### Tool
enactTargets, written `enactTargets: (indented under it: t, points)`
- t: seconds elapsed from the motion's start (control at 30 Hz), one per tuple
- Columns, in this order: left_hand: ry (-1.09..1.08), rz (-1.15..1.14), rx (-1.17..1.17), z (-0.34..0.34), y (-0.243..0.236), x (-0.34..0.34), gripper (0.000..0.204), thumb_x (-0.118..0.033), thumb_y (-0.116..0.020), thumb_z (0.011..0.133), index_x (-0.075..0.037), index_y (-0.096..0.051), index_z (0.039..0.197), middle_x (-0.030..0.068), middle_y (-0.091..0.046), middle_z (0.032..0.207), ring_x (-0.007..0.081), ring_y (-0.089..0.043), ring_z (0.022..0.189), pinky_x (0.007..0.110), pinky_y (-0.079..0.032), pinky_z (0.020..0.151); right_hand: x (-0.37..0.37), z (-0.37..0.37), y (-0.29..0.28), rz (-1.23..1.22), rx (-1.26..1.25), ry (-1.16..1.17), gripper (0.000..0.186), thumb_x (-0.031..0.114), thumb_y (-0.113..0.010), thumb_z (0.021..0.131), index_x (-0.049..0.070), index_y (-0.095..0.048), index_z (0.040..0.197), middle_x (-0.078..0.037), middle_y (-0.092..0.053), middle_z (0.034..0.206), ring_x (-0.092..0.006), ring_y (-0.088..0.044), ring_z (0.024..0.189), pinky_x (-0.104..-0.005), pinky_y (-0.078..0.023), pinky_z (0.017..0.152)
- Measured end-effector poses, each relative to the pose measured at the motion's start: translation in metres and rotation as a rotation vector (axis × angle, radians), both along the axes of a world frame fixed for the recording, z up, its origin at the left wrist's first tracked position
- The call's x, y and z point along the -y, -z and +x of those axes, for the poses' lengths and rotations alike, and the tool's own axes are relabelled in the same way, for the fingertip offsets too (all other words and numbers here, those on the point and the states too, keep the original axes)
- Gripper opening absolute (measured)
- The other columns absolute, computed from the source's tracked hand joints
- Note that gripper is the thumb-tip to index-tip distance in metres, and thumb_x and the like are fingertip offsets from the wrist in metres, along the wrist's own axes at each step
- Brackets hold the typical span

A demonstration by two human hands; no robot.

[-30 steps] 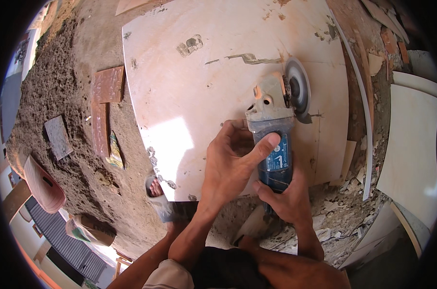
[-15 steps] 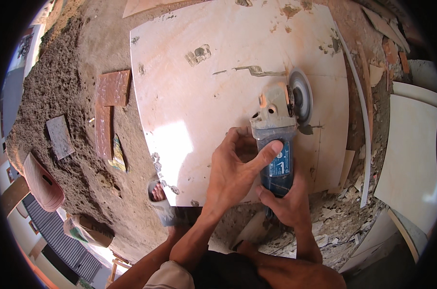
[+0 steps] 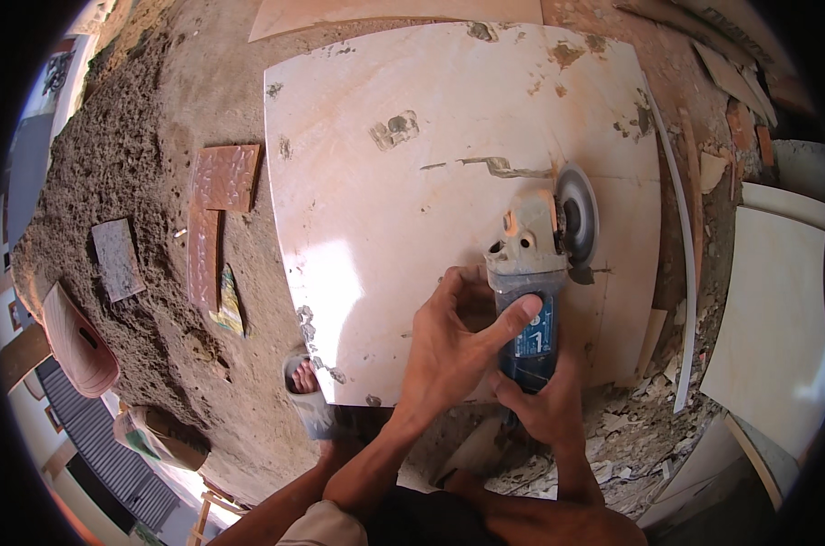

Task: The person marks a tile with a marker, carries it to a different area, and then uses an angle grinder to cut along the marked lines.

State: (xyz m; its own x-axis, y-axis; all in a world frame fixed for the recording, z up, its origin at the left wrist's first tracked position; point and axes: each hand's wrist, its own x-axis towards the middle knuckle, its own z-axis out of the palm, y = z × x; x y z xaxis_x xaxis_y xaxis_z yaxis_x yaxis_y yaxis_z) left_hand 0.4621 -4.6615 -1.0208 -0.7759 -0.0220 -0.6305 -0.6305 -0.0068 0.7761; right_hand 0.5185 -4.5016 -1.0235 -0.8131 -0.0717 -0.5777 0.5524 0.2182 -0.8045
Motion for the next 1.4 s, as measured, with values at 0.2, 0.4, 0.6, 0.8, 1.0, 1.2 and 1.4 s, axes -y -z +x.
enactTargets:
  t: [0.2,0.4,0.6,0.8,1.0,1.2,1.4]
  points:
    - [-0.001,0.012,0.013,-0.001,0.000,0.001,0.065,-0.043,-0.086,0.084,0.009,-0.062,0.116,0.0197,-0.072,0.098,0.0247,-0.071,0.093,0.037,-0.058,0.084,0.000,-0.001,-0.001,-0.012,0.021,0.012,0.076,0.022,-0.085,0.078,-0.002,-0.047,0.139,-0.015,-0.062,0.117,-0.0242,-0.065,0.105,-0.0390,-0.055,0.089]
    - [-0.020,0.047,0.026,-0.003,0.001,0.001,0.065,-0.042,-0.086,0.085,0.008,-0.061,0.118,0.0209,-0.073,0.100,0.0255,-0.071,0.095,0.038,-0.058,0.086,0.001,-0.003,0.001,-0.009,0.038,0.025,0.074,0.023,-0.086,0.077,-0.001,-0.049,0.135,-0.013,-0.062,0.114,-0.0226,-0.065,0.101,-0.0384,-0.055,0.086]
    - [-0.013,0.047,0.047,-0.005,0.002,0.002,0.066,-0.042,-0.086,0.085,0.008,-0.061,0.119,0.0213,-0.073,0.101,0.0263,-0.072,0.097,0.038,-0.058,0.087,0.002,-0.005,0.000,0.024,0.033,-0.002,0.072,0.023,-0.086,0.077,-0.002,-0.050,0.134,-0.012,-0.063,0.112,-0.0214,-0.065,0.100,-0.0377,-0.055,0.086]
    - [0.001,0.040,0.058,-0.006,0.001,0.003,0.067,-0.043,-0.086,0.084,0.009,-0.060,0.119,0.0218,-0.073,0.102,0.0266,-0.072,0.097,0.038,-0.058,0.088,0.004,-0.007,-0.003,0.031,0.051,0.010,0.071,0.023,-0.086,0.076,-0.002,-0.051,0.132,-0.012,-0.063,0.110,-0.0208,-0.065,0.098,-0.0373,-0.055,0.085]
    - [-0.014,0.062,0.061,-0.008,0.000,0.003,0.067,-0.042,-0.086,0.085,0.009,-0.060,0.119,0.0225,-0.073,0.102,0.0260,-0.072,0.097,0.038,-0.058,0.087,0.004,-0.006,-0.001,0.042,0.037,0.005,0.071,0.023,-0.086,0.077,-0.002,-0.050,0.133,-0.012,-0.063,0.110,-0.0203,-0.065,0.097,-0.0369,-0.055,0.084]
    - [-0.017,0.046,0.040,-0.008,0.000,0.004,0.067,-0.041,-0.086,0.085,0.010,-0.060,0.118,0.0224,-0.073,0.102,0.0251,-0.072,0.094,0.037,-0.059,0.084,0.007,-0.010,-0.004,0.052,0.027,-0.003,0.072,0.024,-0.086,0.077,-0.001,-0.050,0.133,-0.012,-0.063,0.111,-0.0203,-0.066,0.099,-0.0367,-0.055,0.085]
    - [-0.018,0.057,0.066,-0.011,-0.001,0.004,0.066,-0.040,-0.086,0.085,0.009,-0.060,0.120,0.0223,-0.073,0.102,0.0248,-0.072,0.095,0.036,-0.059,0.082,0.007,-0.012,-0.006,0.051,0.039,-0.013,0.071,0.024,-0.086,0.077,-0.001,-0.049,0.133,-0.012,-0.063,0.111,-0.0200,-0.066,0.098,-0.0365,-0.055,0.085]
